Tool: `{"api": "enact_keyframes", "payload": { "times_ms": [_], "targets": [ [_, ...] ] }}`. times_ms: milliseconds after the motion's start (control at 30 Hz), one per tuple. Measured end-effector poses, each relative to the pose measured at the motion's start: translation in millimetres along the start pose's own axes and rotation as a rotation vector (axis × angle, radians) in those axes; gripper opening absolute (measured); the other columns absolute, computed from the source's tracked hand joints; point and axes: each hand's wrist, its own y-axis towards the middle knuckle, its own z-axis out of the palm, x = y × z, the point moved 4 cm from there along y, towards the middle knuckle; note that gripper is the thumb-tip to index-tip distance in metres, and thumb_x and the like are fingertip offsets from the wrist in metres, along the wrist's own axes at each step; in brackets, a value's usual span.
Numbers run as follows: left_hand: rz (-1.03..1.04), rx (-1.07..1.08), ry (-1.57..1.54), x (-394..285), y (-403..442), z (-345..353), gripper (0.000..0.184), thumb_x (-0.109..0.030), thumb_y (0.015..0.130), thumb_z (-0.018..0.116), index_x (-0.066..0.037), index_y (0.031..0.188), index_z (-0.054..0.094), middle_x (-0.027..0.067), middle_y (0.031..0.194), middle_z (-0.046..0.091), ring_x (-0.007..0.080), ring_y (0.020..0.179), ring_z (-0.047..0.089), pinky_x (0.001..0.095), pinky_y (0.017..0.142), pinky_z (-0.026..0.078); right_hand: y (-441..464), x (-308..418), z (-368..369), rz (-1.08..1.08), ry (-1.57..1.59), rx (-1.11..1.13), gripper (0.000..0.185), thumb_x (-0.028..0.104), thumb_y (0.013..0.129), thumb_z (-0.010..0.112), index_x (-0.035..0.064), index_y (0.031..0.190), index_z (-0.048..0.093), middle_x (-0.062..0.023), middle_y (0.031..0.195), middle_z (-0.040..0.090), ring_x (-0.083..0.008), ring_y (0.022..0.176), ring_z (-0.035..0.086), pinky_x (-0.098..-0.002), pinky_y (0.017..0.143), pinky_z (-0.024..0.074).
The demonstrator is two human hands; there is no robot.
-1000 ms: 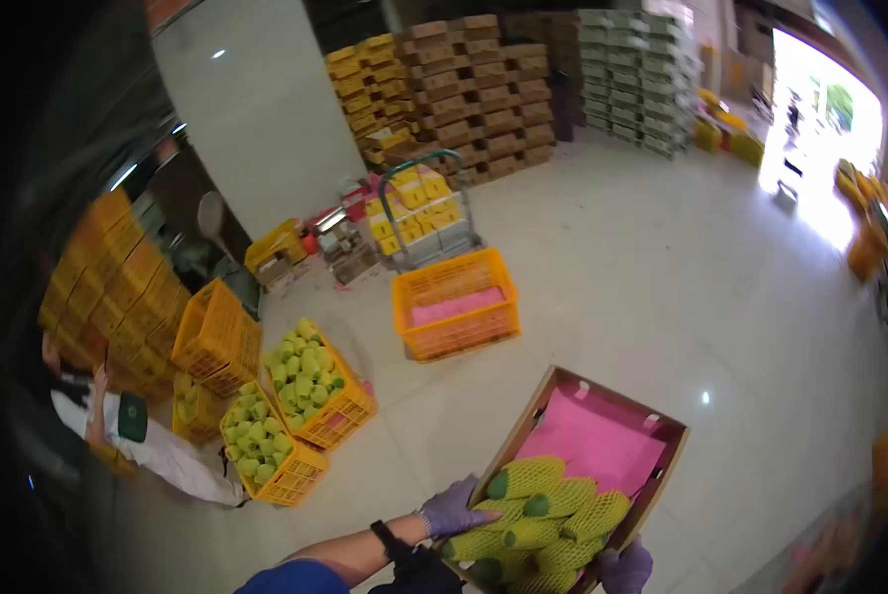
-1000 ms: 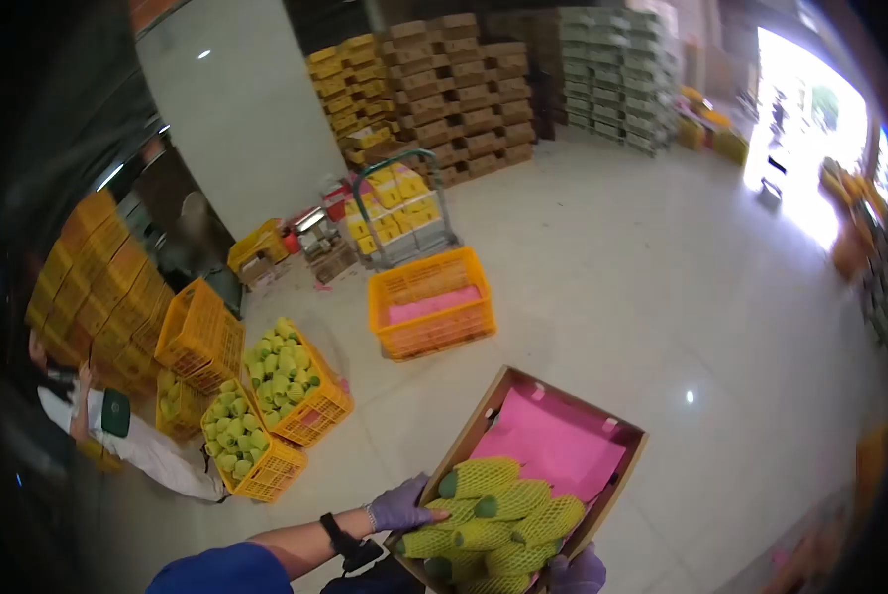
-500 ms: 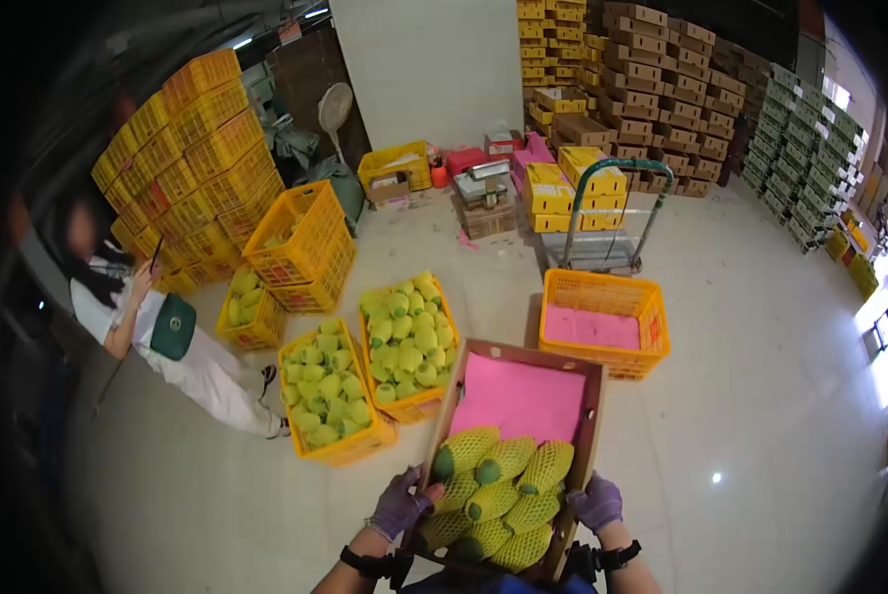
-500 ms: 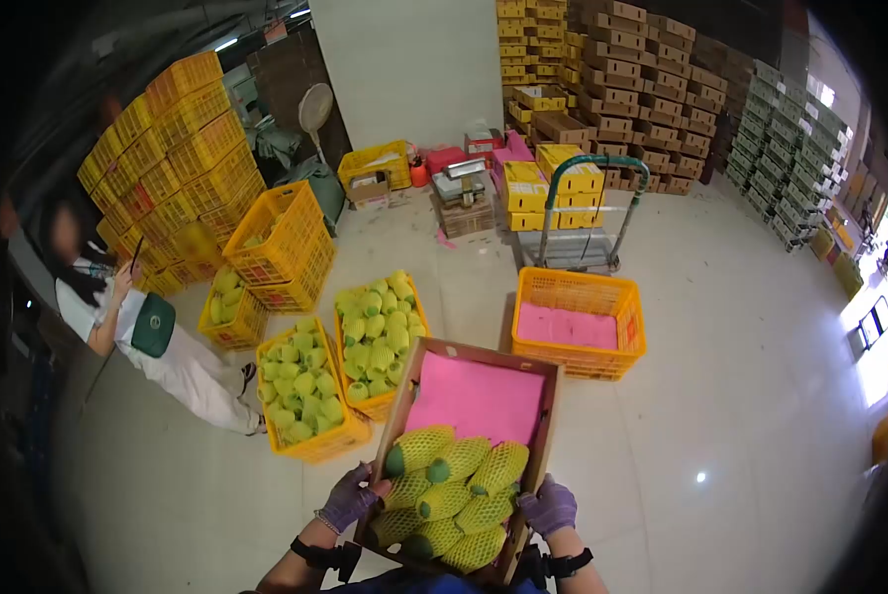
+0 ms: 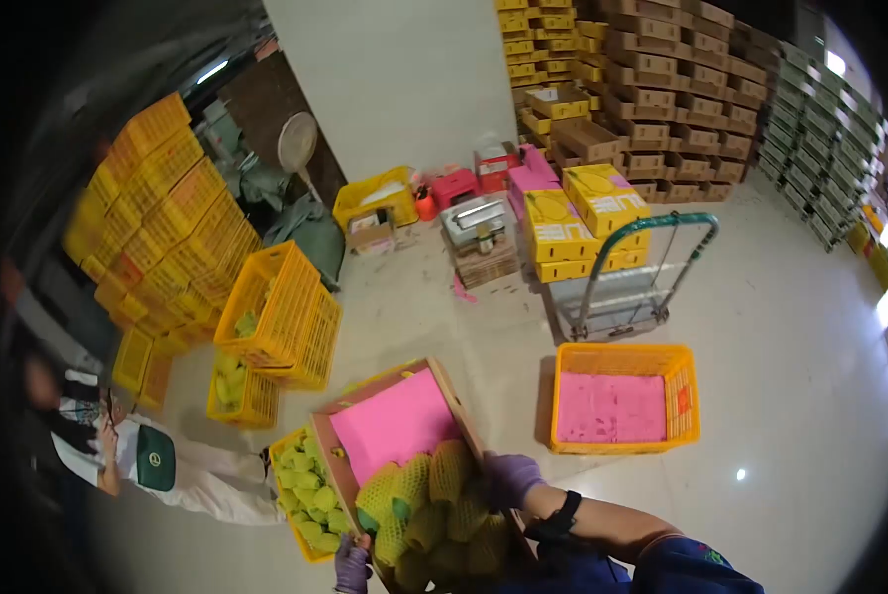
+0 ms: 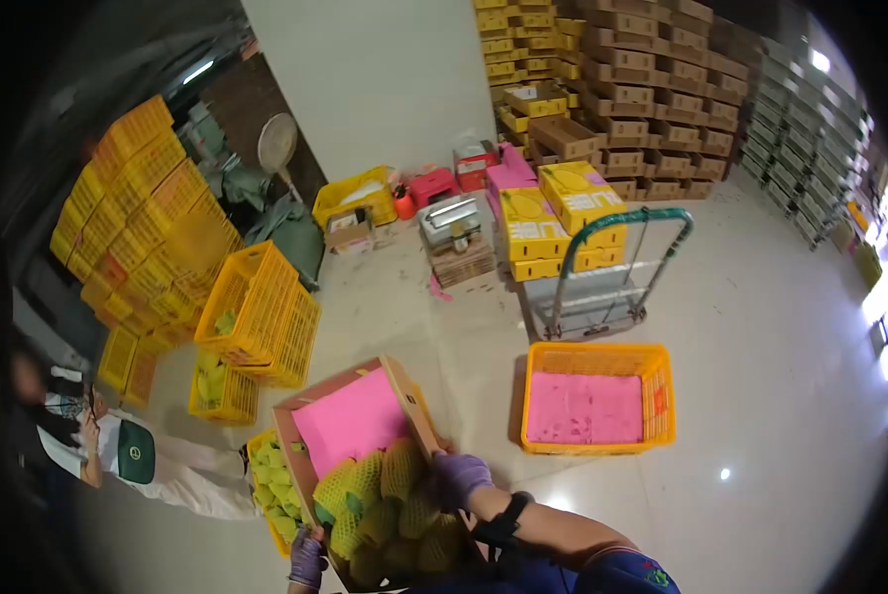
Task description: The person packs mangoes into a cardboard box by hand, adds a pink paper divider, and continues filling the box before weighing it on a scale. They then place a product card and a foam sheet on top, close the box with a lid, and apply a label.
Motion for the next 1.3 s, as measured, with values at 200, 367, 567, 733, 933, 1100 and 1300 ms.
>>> {"api": "enact_keyframes", "payload": {
  "times_ms": [200,367,567,733,933,1100,1300],
  "targets": [
    [-0.173,-0.198,-0.268,-50,146,29,0.016,-0.024,0.085,0.072,-0.014,0.084,0.06,-0.0043,0.05,0.041,0.0085,0.036,0.036,0.0267,0.034,0.024,163,32,-101,-0.103,0.0,0.084,0.045,0.037,0.083,0.058,0.0028,0.112,0.052,-0.0186,0.091,0.068,-0.0353,0.086,0.068,-0.0452,0.073,0.053],
    [-0.059,-0.102,-0.234,-131,280,87,0.022,-0.03,0.089,0.066,-0.012,0.099,0.061,-0.0035,0.063,0.05,0.0061,0.042,0.036,0.0234,0.038,0.026,325,37,-172,-0.126,-0.11,0.06,0.045,0.037,0.081,0.057,0.0056,0.114,0.053,-0.0191,0.094,0.068,-0.037,0.091,0.066,-0.0451,0.076,0.053],
    [-0.051,-0.003,0.0,-300,479,175,0.015,-0.013,0.086,0.071,-0.006,0.096,0.064,-0.0047,0.081,0.057,0.0048,0.066,0.047,0.0207,0.057,0.037,496,28,-312,-0.01,-0.025,-0.115,0.046,0.04,0.078,0.064,0.0052,0.107,0.056,-0.0187,0.085,0.068,-0.0386,0.084,0.067,-0.0452,0.074,0.0533],
    [-0.094,0.105,-0.05,-421,649,278,0.023,-0.019,0.085,0.073,-0.005,0.101,0.063,-0.0058,0.077,0.054,0.0046,0.062,0.044,0.0207,0.054,0.034,624,-1,-419,0.072,0.013,-0.235,0.049,0.039,0.078,0.066,0.0016,0.108,0.054,-0.0203,0.088,0.068,-0.0391,0.084,0.066,-0.0455,0.074,0.0527],
    [-0.139,0.244,0.174,-512,851,392,0.027,-0.038,0.088,0.067,-0.013,0.095,0.06,-0.0058,0.071,0.047,0.0057,0.051,0.042,0.0226,0.043,0.033,778,-53,-526,0.266,0.125,-0.258,0.048,0.038,0.081,0.064,0.0011,0.109,0.054,-0.0216,0.092,0.068,-0.0392,0.089,0.066,-0.0468,0.078,0.0516],
    [-0.158,0.288,0.299,-586,1020,494,0.037,-0.046,0.083,0.07,-0.016,0.104,0.064,-0.0044,0.065,0.047,0.0077,0.047,0.044,0.0216,0.041,0.036,906,-101,-556,0.468,0.311,-0.31,0.054,0.045,0.078,0.065,0.0028,0.11,0.056,-0.0211,0.094,0.069,-0.0369,0.092,0.066,-0.0454,0.079,0.0526],
    [-0.12,0.674,0.648,-631,1233,670,0.044,-0.041,0.084,0.072,-0.014,0.117,0.063,-0.0013,0.077,0.056,0.0084,0.055,0.046,0.025,0.047,0.04,1040,-158,-526,0.828,0.739,-0.427,0.056,0.048,0.077,0.067,0.0069,0.114,0.057,-0.0191,0.099,0.068,-0.0356,0.097,0.065,-0.0428,0.082,0.0525]
  ]
}}
